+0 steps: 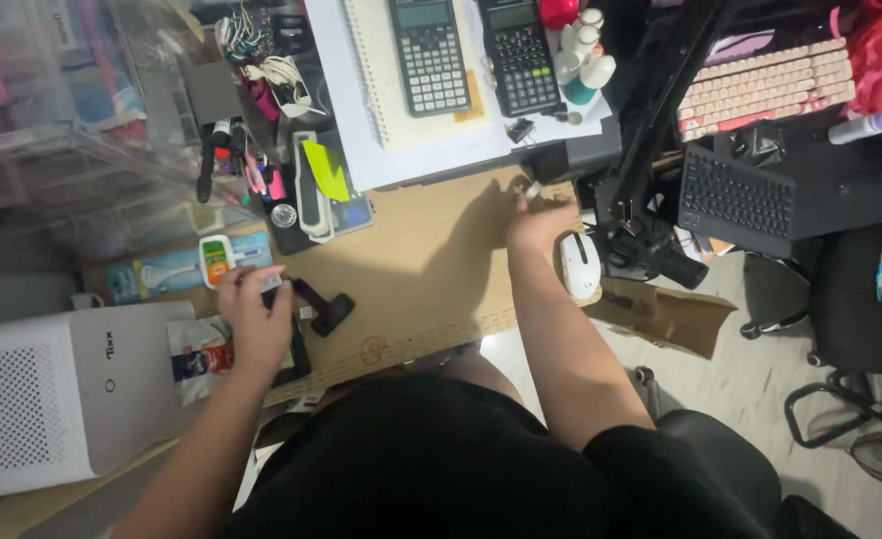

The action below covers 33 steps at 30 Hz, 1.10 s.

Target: Organizing and clearing various items from a cluttered desk surface.

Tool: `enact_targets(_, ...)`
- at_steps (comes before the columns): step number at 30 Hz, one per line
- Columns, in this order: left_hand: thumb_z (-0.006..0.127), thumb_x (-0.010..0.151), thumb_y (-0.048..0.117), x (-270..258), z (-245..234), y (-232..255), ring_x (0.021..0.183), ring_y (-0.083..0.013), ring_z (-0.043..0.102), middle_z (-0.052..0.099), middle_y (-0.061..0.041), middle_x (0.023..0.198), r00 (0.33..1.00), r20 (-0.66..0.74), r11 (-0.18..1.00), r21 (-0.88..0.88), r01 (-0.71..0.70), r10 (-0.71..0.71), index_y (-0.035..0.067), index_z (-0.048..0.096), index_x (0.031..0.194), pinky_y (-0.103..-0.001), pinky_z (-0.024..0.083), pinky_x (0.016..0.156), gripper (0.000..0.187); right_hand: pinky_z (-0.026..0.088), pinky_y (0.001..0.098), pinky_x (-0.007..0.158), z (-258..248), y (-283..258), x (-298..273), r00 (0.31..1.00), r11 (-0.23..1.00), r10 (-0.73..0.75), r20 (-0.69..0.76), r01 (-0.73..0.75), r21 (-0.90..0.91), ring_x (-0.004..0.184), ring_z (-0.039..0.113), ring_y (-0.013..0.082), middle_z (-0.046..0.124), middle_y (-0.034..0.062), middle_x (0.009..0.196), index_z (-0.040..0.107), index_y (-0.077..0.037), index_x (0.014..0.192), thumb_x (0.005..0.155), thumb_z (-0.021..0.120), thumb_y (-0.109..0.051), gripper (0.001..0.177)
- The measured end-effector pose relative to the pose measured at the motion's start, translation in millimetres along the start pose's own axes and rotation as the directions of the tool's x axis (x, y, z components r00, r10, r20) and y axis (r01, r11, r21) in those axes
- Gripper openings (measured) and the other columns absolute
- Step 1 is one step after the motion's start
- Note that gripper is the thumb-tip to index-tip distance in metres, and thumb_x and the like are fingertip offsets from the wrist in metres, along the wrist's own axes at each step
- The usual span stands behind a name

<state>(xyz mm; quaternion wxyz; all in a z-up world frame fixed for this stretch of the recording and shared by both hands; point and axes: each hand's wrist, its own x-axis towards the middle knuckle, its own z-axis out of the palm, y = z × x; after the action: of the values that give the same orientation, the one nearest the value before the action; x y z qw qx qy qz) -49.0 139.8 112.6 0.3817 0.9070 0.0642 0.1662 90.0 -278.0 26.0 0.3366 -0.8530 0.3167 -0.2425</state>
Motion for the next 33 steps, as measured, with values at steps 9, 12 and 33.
enact_targets(9,0.075,0.092,0.013,15.0,22.3,46.7,0.113,-0.0312,0.058,0.059,-0.015,0.118,0.98,0.185,0.991,-0.126,-0.049,0.072,0.013,0.07,0.115,-0.039,0.047,0.099,0.024,0.055,0.0348,0.086,41.0,25.7,-19.8,0.943,0.908,0.3,0.144,-0.328,0.26,0.092,0.067,0.0186,0.069,0.0078,0.102,0.058,-0.004,0.113,0.093,0.073,-0.021,0.03)
enact_targets(12,0.076,0.091,0.024,7.6,42.8,43.3,0.09,-0.0226,0.063,0.066,-0.009,0.106,0.863,0.443,0.923,-0.166,0.346,-0.244,0.015,0.068,0.123,-0.035,0.052,0.078,0.034,0.054,0.0303,0.084,26.1,-4.6,-86.5,0.85,0.607,0.057,0.524,-0.446,0.657,0.093,0.062,0.0127,0.067,0.0043,0.102,0.058,-0.007,0.109,0.101,0.065,-0.019,0.015)
enact_targets(33,0.069,0.095,0.024,58.4,5.4,-31.1,0.104,-0.0361,0.066,0.071,-0.015,0.113,0.886,0.464,0.962,0.24,-0.129,0.003,0.019,0.074,0.121,-0.046,0.053,0.089,0.027,0.053,0.033,0.073,-137.0,134.3,-92.1,0.891,0.889,0.406,0.203,-0.436,0.138,0.08,0.063,0.0185,0.068,0.0101,0.092,0.063,-0.002,0.105,0.086,0.082,-0.025,0.035)
